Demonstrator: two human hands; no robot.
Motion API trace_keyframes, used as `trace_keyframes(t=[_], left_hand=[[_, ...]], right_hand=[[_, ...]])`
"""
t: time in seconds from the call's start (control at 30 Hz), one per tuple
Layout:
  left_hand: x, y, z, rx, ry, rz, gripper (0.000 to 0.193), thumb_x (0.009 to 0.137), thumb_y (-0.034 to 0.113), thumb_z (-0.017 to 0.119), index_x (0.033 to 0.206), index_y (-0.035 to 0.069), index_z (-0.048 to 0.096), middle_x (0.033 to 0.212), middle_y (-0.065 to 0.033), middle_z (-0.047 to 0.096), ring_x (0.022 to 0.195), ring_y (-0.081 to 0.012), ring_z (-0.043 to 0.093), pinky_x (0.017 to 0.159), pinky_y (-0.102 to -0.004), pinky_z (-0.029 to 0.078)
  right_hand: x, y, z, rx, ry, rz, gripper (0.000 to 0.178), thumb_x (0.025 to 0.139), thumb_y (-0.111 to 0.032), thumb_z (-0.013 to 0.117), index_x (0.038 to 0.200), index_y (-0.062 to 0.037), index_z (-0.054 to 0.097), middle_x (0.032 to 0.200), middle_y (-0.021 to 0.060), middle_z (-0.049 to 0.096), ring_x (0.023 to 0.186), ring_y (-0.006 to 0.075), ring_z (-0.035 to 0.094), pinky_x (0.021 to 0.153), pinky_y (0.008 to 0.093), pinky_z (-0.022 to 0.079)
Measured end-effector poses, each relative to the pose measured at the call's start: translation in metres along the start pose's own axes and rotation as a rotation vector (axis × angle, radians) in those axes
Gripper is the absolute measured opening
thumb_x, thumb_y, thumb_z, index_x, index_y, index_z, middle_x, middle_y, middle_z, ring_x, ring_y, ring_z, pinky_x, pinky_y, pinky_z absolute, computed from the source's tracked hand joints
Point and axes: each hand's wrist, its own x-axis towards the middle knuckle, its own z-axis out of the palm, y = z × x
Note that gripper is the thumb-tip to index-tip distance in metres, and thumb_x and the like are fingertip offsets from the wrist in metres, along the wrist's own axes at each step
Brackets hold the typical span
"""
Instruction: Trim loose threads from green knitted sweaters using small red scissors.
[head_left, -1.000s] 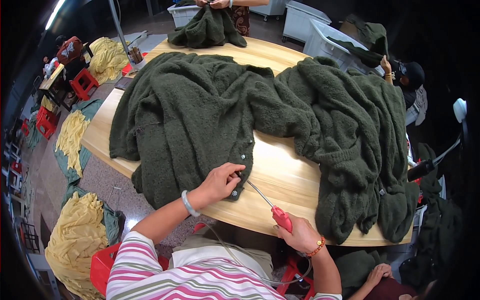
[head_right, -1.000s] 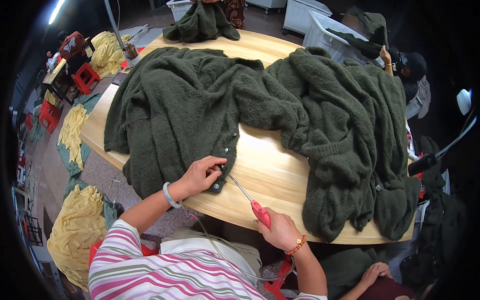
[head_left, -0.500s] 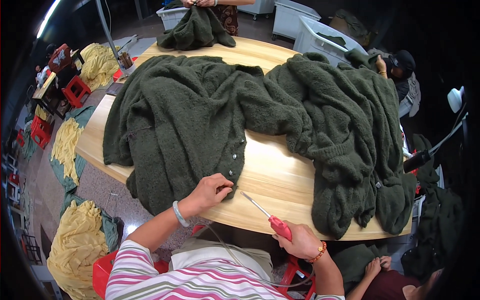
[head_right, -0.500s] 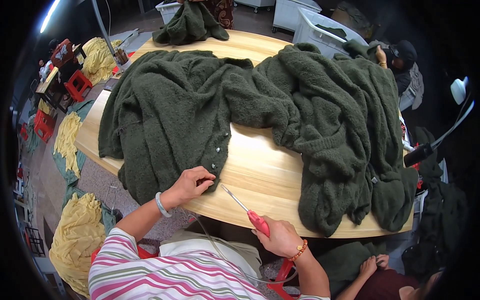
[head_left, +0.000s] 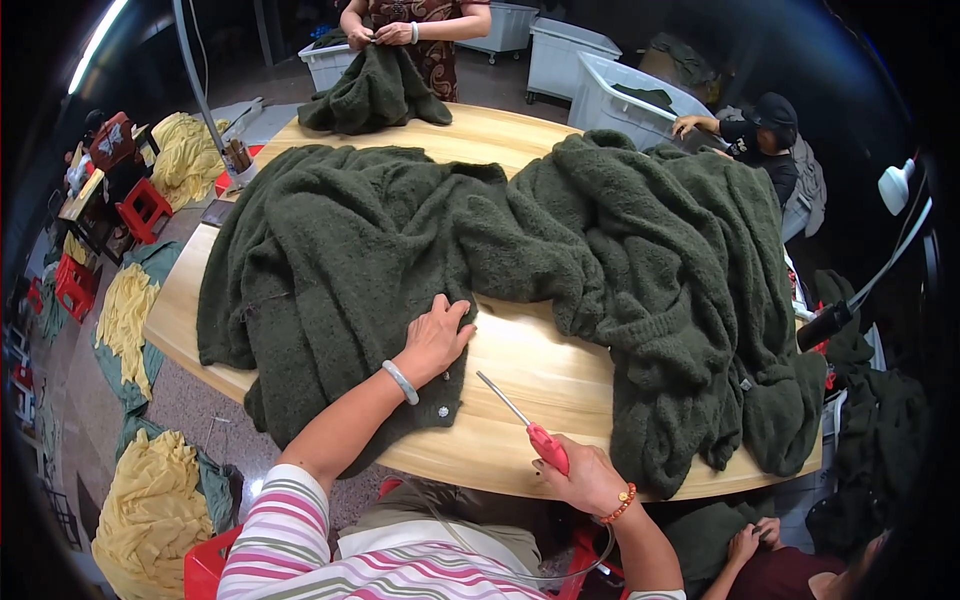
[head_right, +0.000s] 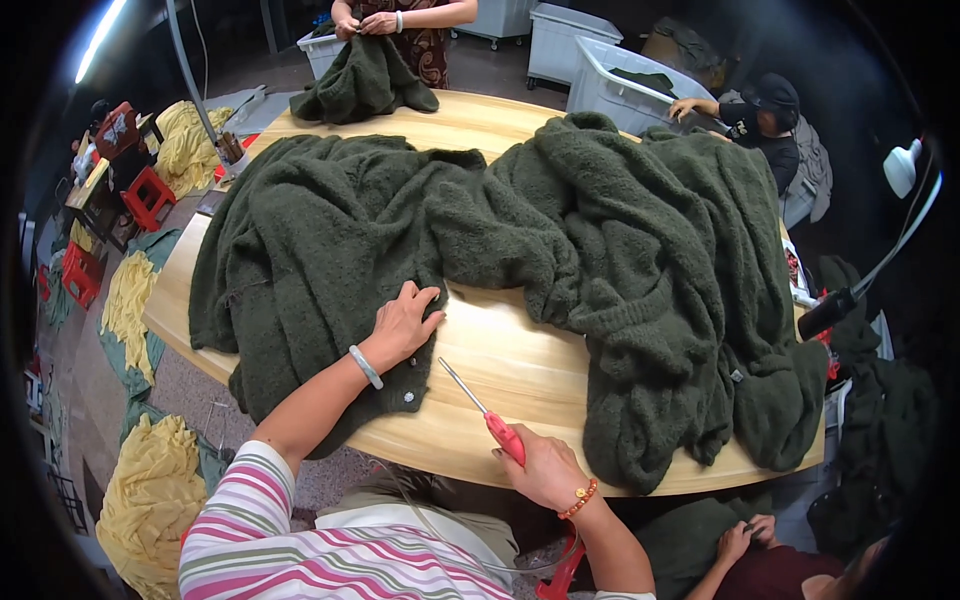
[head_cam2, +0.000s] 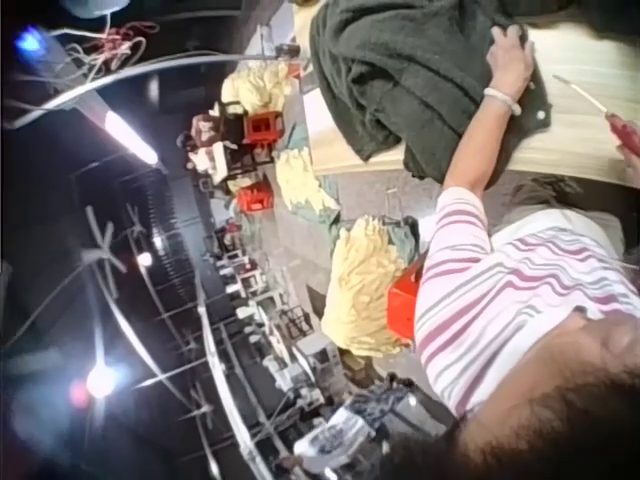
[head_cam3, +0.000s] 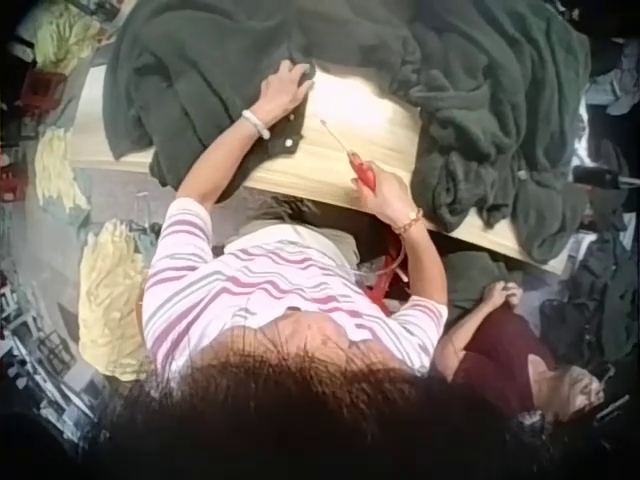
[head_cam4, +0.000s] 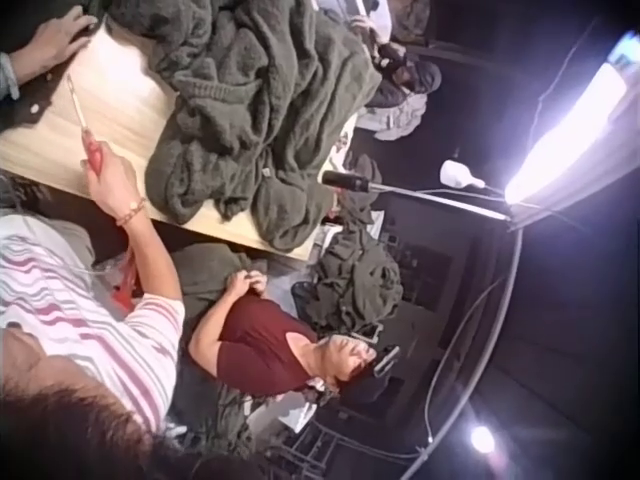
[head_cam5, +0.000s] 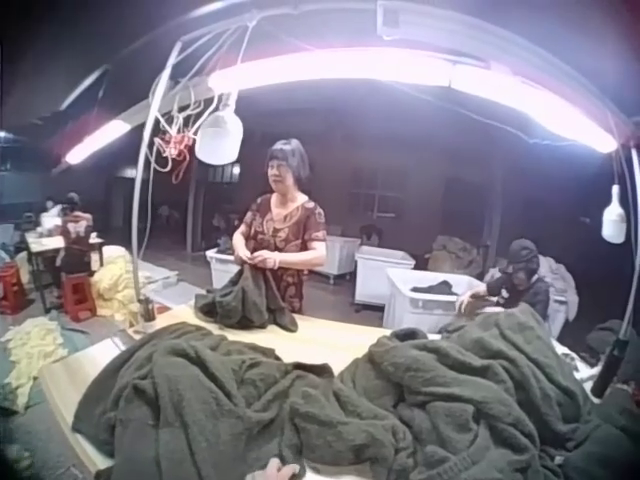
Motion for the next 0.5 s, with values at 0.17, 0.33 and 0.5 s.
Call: trace_keyframes(t=[0.17, 0.33, 0.5], left_hand=[[0.004, 0.005, 0.011, -0.103, 0.008, 0.059, 0.021, 0.086, 0.021, 0.064, 0.102, 0.010, 0.060, 0.089, -0.0127, 0.058, 0.083, -0.0366, 0.060, 0.070, -0.0448, 0.049], [-0.001, -0.006, 0.004, -0.281, 0.081, 0.141, 0.013, 0.084, 0.015, 0.065, 0.090, 0.004, 0.063, 0.085, -0.0143, 0.060, 0.080, -0.0339, 0.061, 0.068, -0.0401, 0.048], [-0.009, -0.024, 0.004, -0.349, 0.097, 0.099, 0.014, 0.084, 0.014, 0.066, 0.090, 0.002, 0.064, 0.085, -0.0147, 0.061, 0.080, -0.0314, 0.062, 0.070, -0.0367, 0.049]], right_hand=[[0.021, 0.005, -0.009, -0.020, 0.048, 0.016, 0.034, 0.087, -0.030, 0.060, 0.108, -0.0033, 0.058, 0.081, 0.0244, 0.065, 0.080, 0.0435, 0.063, 0.076, 0.0503, 0.048], [0.030, 0.000, -0.016, -0.105, 0.010, 0.036, 0.034, 0.087, -0.031, 0.060, 0.107, -0.0036, 0.059, 0.083, 0.0239, 0.066, 0.081, 0.0430, 0.063, 0.077, 0.0500, 0.048], [0.032, -0.003, -0.008, -0.043, -0.054, -0.065, 0.030, 0.086, -0.031, 0.059, 0.104, -0.0063, 0.061, 0.086, 0.0238, 0.066, 0.084, 0.0429, 0.062, 0.077, 0.0491, 0.048]])
